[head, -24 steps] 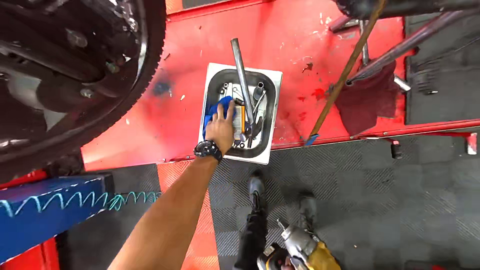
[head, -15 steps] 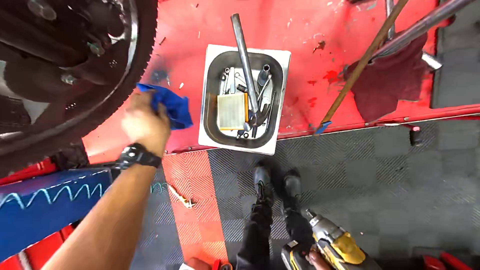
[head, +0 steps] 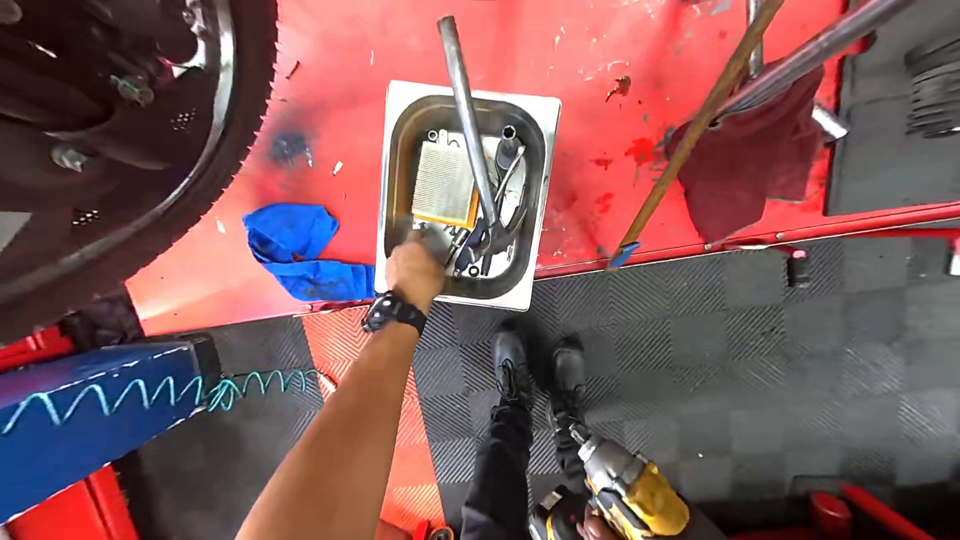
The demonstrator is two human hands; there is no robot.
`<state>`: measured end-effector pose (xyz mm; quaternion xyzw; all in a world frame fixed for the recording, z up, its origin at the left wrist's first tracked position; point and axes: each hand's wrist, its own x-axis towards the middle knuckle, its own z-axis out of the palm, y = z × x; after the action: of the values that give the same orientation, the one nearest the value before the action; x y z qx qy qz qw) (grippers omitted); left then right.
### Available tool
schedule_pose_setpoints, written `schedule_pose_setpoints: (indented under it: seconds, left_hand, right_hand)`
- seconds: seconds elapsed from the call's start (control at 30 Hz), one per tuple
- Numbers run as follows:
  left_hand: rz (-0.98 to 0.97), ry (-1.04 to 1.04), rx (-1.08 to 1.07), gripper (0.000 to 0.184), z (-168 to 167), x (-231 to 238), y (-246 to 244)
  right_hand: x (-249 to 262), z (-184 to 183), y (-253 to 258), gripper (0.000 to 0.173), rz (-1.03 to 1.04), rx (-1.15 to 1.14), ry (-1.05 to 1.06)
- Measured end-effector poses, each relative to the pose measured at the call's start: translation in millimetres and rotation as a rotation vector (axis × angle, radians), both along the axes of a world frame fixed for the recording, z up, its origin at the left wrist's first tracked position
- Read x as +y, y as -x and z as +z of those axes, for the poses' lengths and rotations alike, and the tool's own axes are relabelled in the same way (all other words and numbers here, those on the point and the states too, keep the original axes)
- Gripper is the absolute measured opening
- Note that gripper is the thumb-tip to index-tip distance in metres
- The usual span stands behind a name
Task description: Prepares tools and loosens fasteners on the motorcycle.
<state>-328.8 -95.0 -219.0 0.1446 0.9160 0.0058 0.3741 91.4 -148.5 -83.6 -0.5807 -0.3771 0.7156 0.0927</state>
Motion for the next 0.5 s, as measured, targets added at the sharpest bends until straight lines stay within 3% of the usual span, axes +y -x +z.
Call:
schedule_pose_setpoints:
  seconds: [0.07,0.1,0.13,0.17,0.23,0.33,0.5]
  left_hand:
    - [0.491,-0.259,-0.095,0.037,-13,-4,5]
    - [0.718,-0.368,-0.153,0.041,-18,-2,8]
    - [0.857,-0.432,-0.168,0.045,-23,3,13]
    - [0.860,-0.426,-0.135,0.042,-27,11,17]
    - [0.582,-0.254,0.001,0.034,-31,27,17]
    - [0.166,0.009,0.062,0.054,-25,38,0]
    - [-0.009,-0.055,-0.174,0.039,-54,17,4]
  right_hand:
    - [-3,2,1,0.026,0.016,-0.002,-0.006]
    - [-4,2,2,0.027,0.032,-0.012,-0.006]
    - [-4,2,5,0.028,0.051,-0.023,-0.008]
    - [-4,1,7,0.030,0.067,-0.030,-0.015]
    - [-4,-1,7,0.033,0.075,-0.047,-0.027]
    - [-3,-3,7,0.035,0.090,-0.054,-0.022]
    - [11,-12,16,0.028,0.073,0.036,0.018]
